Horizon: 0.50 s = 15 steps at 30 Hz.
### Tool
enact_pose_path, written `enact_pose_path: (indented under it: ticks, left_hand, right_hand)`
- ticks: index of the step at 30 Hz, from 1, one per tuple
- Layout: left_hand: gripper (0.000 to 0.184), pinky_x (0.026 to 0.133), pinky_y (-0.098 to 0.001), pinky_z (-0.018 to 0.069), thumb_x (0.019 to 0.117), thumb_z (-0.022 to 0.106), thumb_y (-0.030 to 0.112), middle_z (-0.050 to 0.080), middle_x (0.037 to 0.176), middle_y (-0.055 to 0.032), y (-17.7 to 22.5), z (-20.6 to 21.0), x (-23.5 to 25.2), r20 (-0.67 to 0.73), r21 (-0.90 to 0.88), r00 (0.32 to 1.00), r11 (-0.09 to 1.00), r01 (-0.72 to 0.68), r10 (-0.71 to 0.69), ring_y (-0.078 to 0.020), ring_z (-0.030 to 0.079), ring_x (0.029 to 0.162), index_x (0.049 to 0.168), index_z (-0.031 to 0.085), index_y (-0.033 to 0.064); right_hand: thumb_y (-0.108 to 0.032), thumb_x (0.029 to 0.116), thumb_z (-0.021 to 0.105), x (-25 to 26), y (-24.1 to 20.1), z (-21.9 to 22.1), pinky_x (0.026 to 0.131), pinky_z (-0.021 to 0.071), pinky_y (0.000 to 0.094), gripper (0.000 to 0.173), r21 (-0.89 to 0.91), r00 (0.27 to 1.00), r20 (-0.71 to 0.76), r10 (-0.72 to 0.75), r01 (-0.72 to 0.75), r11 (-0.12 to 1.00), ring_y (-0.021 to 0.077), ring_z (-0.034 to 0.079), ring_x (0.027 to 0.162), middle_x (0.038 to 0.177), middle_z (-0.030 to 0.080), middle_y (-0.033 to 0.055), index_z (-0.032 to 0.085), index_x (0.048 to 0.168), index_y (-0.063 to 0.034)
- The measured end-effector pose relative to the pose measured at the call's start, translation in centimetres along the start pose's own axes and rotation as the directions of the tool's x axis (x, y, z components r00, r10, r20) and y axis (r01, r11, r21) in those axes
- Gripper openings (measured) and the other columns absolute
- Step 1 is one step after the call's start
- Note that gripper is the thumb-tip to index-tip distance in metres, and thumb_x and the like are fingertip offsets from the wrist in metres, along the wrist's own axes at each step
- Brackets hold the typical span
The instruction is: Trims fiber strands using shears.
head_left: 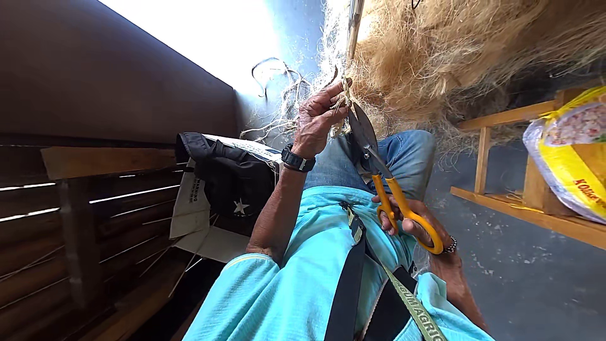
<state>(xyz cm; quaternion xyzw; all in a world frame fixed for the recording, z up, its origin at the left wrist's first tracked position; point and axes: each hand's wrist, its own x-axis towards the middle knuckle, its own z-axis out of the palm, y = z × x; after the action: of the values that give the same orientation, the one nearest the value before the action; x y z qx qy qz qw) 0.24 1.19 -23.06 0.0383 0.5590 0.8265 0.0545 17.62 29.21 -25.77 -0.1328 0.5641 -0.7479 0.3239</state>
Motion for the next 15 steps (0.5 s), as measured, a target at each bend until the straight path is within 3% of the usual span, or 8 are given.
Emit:
enact_pose_path:
  ticks: [15]
  left_hand:
    - [0.046,0.090,-0.0327,0.0592,0.0888,0.059,-0.010,0.069,0.123,-0.0139,0.02,0.14,-0.15,0.057,0.024,0.998,0.999,-0.039,0.038,-0.0147,0.070,0.101,0.134,0.057,-0.0097]
  right_hand:
    - [-0.075,0.0876,0.059,0.41,-0.93,0.01,0.062,0.0598,0.0307,0.095,-0.059,0.999,-0.043,0.005,-0.007,0.998,0.0151,0.067,0.071,0.086,0.069,0.0044,0.056,0.135,0.0069]
